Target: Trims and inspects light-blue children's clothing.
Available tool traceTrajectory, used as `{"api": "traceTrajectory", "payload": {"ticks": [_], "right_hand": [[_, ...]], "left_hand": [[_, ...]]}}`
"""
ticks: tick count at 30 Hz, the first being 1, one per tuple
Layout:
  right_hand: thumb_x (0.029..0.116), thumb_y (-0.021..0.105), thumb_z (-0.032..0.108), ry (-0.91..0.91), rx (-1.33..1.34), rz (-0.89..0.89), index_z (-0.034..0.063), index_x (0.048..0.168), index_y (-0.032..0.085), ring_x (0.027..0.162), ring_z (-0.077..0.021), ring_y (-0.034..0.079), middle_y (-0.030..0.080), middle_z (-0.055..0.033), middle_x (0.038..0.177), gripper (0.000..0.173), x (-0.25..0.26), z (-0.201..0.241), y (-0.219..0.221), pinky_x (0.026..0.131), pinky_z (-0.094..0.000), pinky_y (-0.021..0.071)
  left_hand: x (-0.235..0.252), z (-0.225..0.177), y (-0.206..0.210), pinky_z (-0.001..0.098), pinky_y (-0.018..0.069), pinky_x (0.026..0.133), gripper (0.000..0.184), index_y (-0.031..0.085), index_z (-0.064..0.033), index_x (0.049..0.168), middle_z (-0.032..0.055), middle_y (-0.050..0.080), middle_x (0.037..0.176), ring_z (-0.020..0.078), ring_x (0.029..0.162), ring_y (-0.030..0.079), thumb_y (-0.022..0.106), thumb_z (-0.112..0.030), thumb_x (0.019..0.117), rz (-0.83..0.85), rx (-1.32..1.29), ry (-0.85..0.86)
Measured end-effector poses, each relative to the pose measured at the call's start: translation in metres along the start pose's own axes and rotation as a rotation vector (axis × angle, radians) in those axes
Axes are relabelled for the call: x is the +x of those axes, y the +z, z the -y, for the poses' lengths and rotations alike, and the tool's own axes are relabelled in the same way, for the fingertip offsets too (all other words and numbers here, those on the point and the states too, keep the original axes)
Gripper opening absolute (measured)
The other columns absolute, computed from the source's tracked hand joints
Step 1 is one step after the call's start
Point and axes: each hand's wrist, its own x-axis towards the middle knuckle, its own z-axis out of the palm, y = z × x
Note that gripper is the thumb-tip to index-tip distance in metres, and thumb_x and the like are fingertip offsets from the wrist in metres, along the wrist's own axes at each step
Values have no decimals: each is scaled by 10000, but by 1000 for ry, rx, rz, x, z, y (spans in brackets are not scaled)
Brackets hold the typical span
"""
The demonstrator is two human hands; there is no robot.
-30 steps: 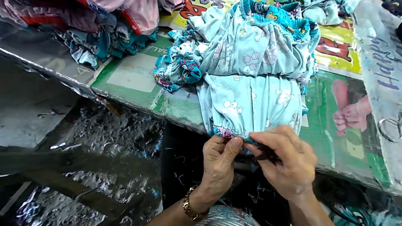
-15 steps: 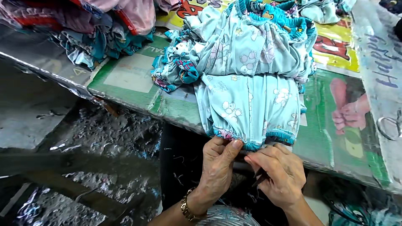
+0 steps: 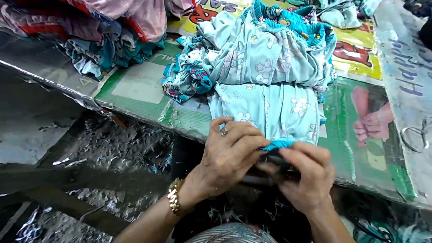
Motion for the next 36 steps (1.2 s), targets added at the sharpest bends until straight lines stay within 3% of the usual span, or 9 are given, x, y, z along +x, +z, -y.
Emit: {"api": "traceTrajectory", "payload": {"ticks": [3, 7, 11, 18, 20, 22, 25, 31, 36], "right_hand": [[956, 649, 145, 47, -119, 14, 92, 1061, 696, 815, -195, 667, 703, -132, 994, 127, 15, -17, -12, 660, -291, 514], [1059, 592, 250, 191, 399, 106, 112, 1040, 710, 863, 56, 627, 700, 51, 925, 183, 41, -36, -48, 761, -93, 504], [1038, 620, 289, 266, 709, 82, 204, 1057, 743, 861, 64, 648, 710, 157, 957, 150, 63, -59, -61, 754, -100, 531], [1046, 590, 318, 323, 426, 55, 175, 1132, 706, 756, 72, 541, 613, 109, 996, 203, 86, -69, -55, 635, -92, 459], [995, 667, 413, 286, 448, 25, 175, 1156, 707, 746, 93, 501, 578, 123, 959, 291, 94, -61, -56, 624, -70, 418], [942, 752, 287, 260, 447, 1, 144, 1086, 725, 767, 68, 546, 590, 86, 960, 204, 99, -54, -51, 638, -70, 474], [940, 729, 117, 225, 441, -50, 126, 992, 721, 822, 43, 574, 590, 54, 980, 54, 99, -51, -43, 685, -79, 500], [975, 707, 156, 154, 474, -95, 156, 998, 706, 931, 24, 597, 595, 75, 1006, 23, 89, -56, -39, 785, -110, 520], [979, 694, 136, 87, 461, -126, 149, 1011, 695, 966, 16, 595, 593, 69, 1021, 34, 99, -58, -37, 804, -109, 510]], "left_hand": [[31, 1, -15, 404, 430, 1068, 123, 737, -95, 964, 24, 722, 1052, 133, 1125, 633, 666, -192, 987, 87, -154, -20], [69, 5, -30, 316, 538, 984, 166, 750, -33, 1052, 39, 732, 1118, 117, 1120, 660, 600, -84, 1002, 254, -353, -43], [97, -1, -27, 174, 572, 747, 161, 652, -6, 1134, -1, 699, 959, 28, 849, 663, 587, 2, 986, 331, -659, -214], [127, -6, -8, 157, 551, 638, 226, 586, -60, 1207, 9, 700, 838, 44, 707, 657, 573, 17, 995, 361, -785, -434], [132, -9, -4, 152, 542, 604, 228, 583, -73, 1200, -2, 694, 816, 39, 676, 650, 580, 9, 986, 354, -743, -432], [136, -11, -1, 141, 526, 574, 227, 577, -77, 1184, -5, 696, 810, 33, 652, 640, 591, 15, 976, 339, -725, -440], [138, -10, 1, 156, 551, 609, 255, 555, -67, 1170, 25, 708, 854, 56, 699, 670, 587, 52, 947, 345, -769, -480], [139, -7, -1, 169, 546, 638, 148, 670, -36, 1013, 17, 683, 894, 55, 756, 646, 557, 48, 970, 368, -722, -413], [139, -7, -7, 155, 577, 675, 117, 717, -50, 1039, -31, 685, 890, 18, 788, 662, 651, -38, 943, 449, -622, -322]]}}
